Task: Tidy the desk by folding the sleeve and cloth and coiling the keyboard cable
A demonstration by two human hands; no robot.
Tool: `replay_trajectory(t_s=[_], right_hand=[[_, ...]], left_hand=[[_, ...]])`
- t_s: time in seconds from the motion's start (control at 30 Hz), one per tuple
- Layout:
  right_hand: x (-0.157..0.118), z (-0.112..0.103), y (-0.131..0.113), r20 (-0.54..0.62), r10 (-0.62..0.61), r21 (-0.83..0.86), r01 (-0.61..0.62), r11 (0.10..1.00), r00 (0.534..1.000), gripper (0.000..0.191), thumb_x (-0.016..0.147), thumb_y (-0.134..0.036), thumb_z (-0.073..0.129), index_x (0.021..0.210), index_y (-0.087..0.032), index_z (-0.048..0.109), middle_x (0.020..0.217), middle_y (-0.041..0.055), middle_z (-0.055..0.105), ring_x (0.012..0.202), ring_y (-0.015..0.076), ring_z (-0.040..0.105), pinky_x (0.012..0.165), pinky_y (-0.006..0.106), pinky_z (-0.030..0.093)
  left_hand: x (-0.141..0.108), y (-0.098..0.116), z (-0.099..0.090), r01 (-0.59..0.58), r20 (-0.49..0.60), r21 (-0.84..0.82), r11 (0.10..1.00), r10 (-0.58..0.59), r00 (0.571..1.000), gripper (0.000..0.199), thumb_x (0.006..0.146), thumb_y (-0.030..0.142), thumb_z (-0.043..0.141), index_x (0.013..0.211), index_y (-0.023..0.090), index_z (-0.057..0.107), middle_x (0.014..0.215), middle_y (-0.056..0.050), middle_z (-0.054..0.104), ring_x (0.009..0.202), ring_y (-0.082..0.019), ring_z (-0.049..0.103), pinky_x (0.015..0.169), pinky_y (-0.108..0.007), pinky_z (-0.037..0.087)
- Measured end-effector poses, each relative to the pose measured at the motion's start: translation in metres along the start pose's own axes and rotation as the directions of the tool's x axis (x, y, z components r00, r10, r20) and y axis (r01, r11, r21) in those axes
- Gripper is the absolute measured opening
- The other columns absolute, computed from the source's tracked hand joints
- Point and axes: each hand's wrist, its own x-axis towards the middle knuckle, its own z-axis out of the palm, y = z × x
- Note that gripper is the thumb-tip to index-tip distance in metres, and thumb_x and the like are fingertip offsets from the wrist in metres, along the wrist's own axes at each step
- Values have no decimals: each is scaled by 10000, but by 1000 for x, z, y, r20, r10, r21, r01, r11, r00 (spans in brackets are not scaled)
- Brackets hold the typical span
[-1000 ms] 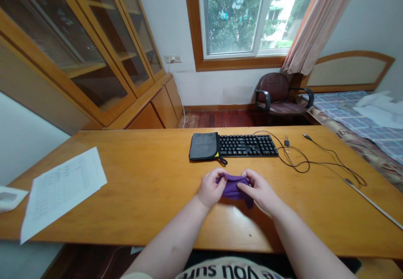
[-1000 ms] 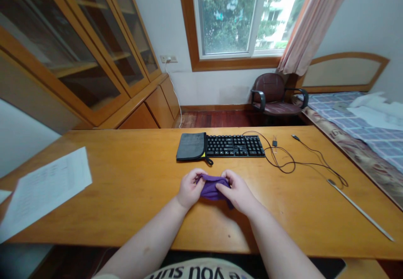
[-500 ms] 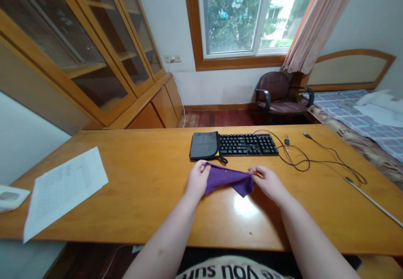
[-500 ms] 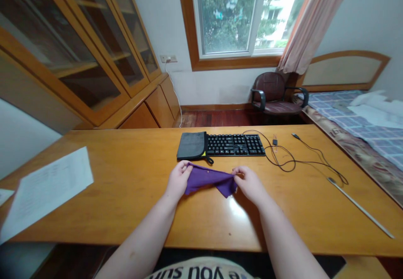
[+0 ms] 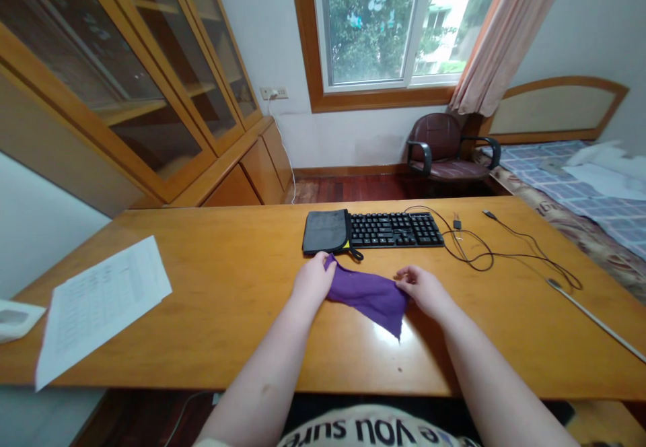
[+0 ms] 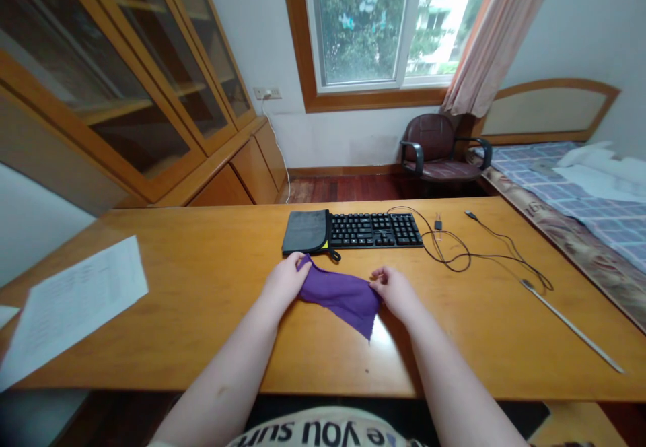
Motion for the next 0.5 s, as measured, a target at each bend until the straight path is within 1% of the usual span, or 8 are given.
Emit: replay_trajectory(t_s=[0.03,0.1,0.13,0.2,0.23,0.3,0.37,0.5], right_hand=[[3,2,5,16,18,-65,-17,998,1000,178,712,-201,588,880,-148,561,644,-3,572,487,101,493,477,232,364],[6,4,11,37,34,-152,-28,988,999,170,734,-184,564,900,-147,563,645,0,574,473,99,491,475,232,364],[6,5,12,35,29,-187,-22,982,999,169,741,-185,559,905,-146,567,645,3,576,482,101,497,481,231,364],[6,5,12,22,-1,-246,7,969,1000,153,747,-193,561,890,-144,580,648,13,584,525,109,513,506,229,365],[6,4,11,26,-20,-266,27,964,999,146,747,-198,562,880,-143,587,650,17,588,546,112,518,520,228,367],[4,2,8,45,-45,-283,56,958,998,135,745,-196,557,863,-143,595,658,21,597,568,113,519,536,225,368],[1,-3,7,77,-51,-282,71,957,996,143,737,-181,542,863,-147,601,653,13,597,542,103,500,522,220,360],[-10,-15,10,192,-4,-226,49,973,981,195,718,-153,493,864,-154,622,643,-3,598,454,78,437,457,212,325]], left_hand=[[-5,4,2,-15,-38,104,994,19,999,288,816,295,527,1065,163,586,1028,-124,625,931,-248,583,784,-343,431],[-22,14,9,-91,-129,250,964,127,983,355,827,264,521,1168,167,531,1215,-146,523,1087,-270,499,888,-381,385],[-32,21,14,-158,-120,289,944,200,972,331,831,261,520,1152,183,538,1227,-132,507,1111,-270,471,911,-390,367],[-54,32,26,-372,78,266,889,365,928,207,835,315,535,1007,213,590,1060,-78,568,1003,-231,504,867,-360,384],[-63,36,33,-463,198,222,858,425,883,219,811,379,571,959,219,598,987,-60,578,948,-220,513,827,-346,397],[-77,41,46,-553,326,177,814,482,813,365,716,504,649,928,211,601,945,-54,571,908,-225,505,779,-344,404],[-84,42,56,-593,362,184,784,507,782,360,699,499,672,904,210,607,941,-49,573,912,-231,496,770,-352,397],[-84,38,60,-660,388,185,728,563,730,151,807,353,598,854,214,631,888,-38,590,888,-208,501,756,-337,387]])
